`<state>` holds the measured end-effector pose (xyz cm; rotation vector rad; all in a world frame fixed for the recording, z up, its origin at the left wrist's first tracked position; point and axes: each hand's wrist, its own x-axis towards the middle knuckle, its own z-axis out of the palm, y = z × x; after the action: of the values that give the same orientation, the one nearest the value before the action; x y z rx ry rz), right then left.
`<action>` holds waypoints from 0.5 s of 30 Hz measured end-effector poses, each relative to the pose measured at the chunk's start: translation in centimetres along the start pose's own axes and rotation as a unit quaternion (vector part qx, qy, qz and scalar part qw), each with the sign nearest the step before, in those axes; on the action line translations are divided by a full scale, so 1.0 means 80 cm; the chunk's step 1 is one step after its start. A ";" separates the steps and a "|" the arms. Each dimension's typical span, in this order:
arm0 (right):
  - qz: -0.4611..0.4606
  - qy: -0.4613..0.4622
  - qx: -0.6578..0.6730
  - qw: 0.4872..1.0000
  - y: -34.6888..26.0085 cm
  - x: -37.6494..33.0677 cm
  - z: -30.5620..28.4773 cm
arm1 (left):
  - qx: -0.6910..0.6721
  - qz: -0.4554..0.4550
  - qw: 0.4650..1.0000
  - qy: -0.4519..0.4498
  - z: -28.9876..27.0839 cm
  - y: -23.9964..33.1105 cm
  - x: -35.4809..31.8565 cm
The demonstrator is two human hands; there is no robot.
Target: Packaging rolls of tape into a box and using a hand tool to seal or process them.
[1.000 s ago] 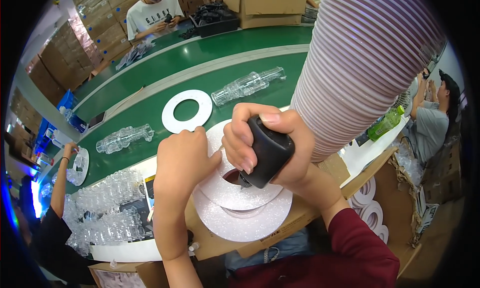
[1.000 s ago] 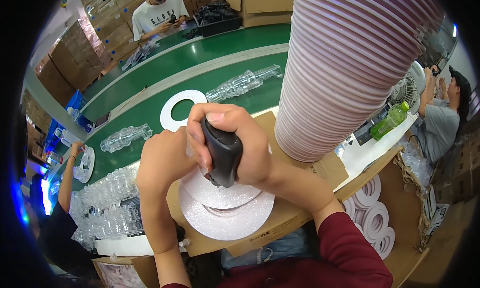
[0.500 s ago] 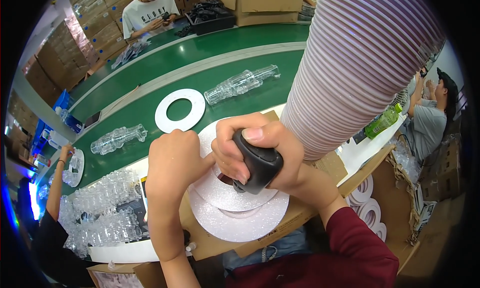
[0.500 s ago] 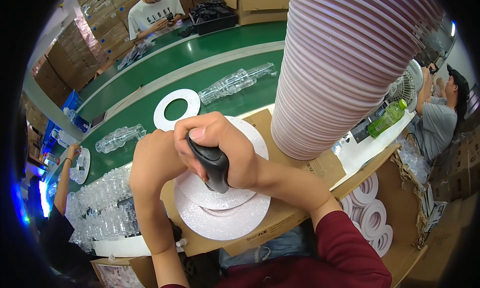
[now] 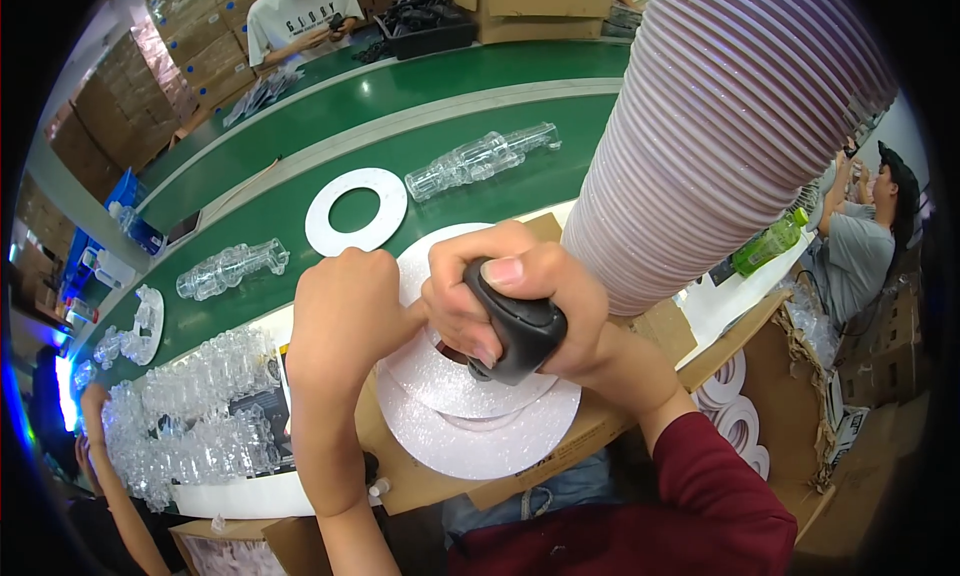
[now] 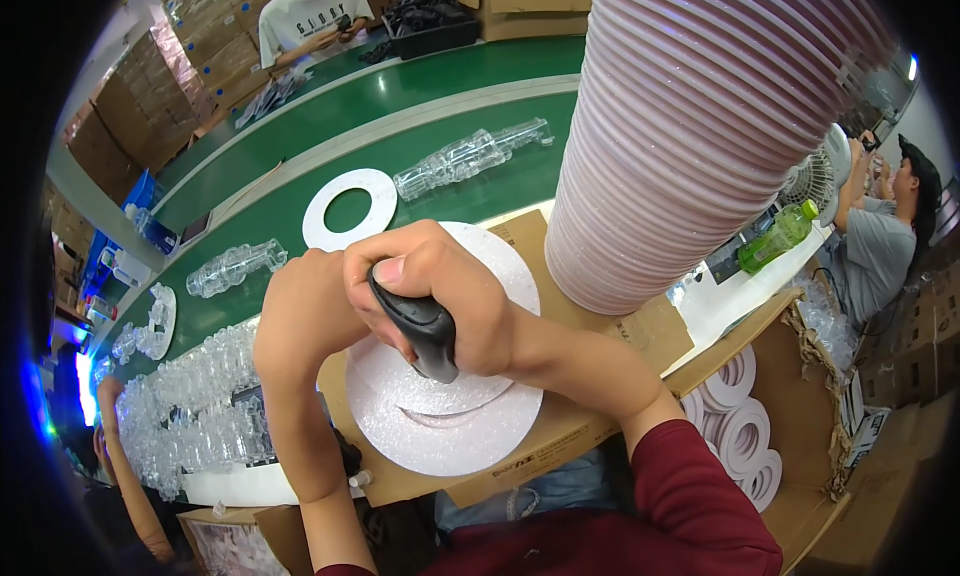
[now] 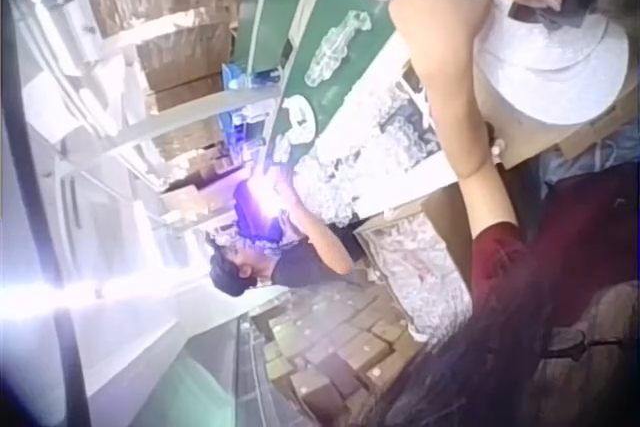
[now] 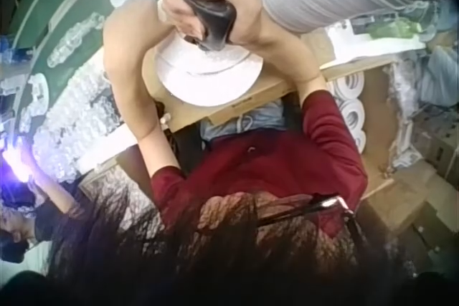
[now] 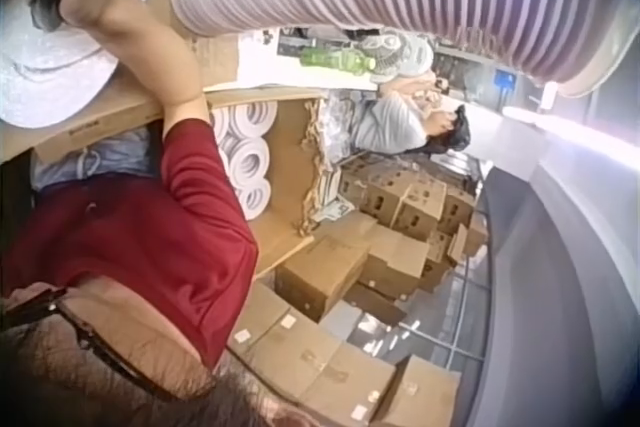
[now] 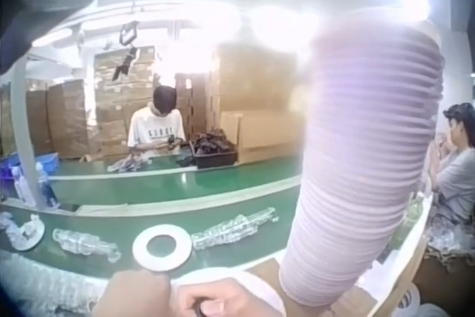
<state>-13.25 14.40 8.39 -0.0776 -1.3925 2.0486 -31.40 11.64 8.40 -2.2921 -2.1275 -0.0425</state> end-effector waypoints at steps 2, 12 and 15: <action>0.002 0.006 0.007 1.000 0.001 -0.001 -0.002 | 0.002 -0.001 1.000 -0.004 -0.001 0.001 0.002; -0.007 0.039 0.071 0.997 -0.004 0.004 -0.010 | 0.005 -0.007 1.000 0.006 -0.046 0.005 0.018; -0.013 0.018 0.095 0.995 0.002 0.009 -0.006 | -0.011 -0.035 0.999 -0.029 -0.060 0.007 0.021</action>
<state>-13.69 15.14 8.24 -0.0152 -1.1648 2.1367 -30.74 13.14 13.21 -2.2576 -2.2463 0.0010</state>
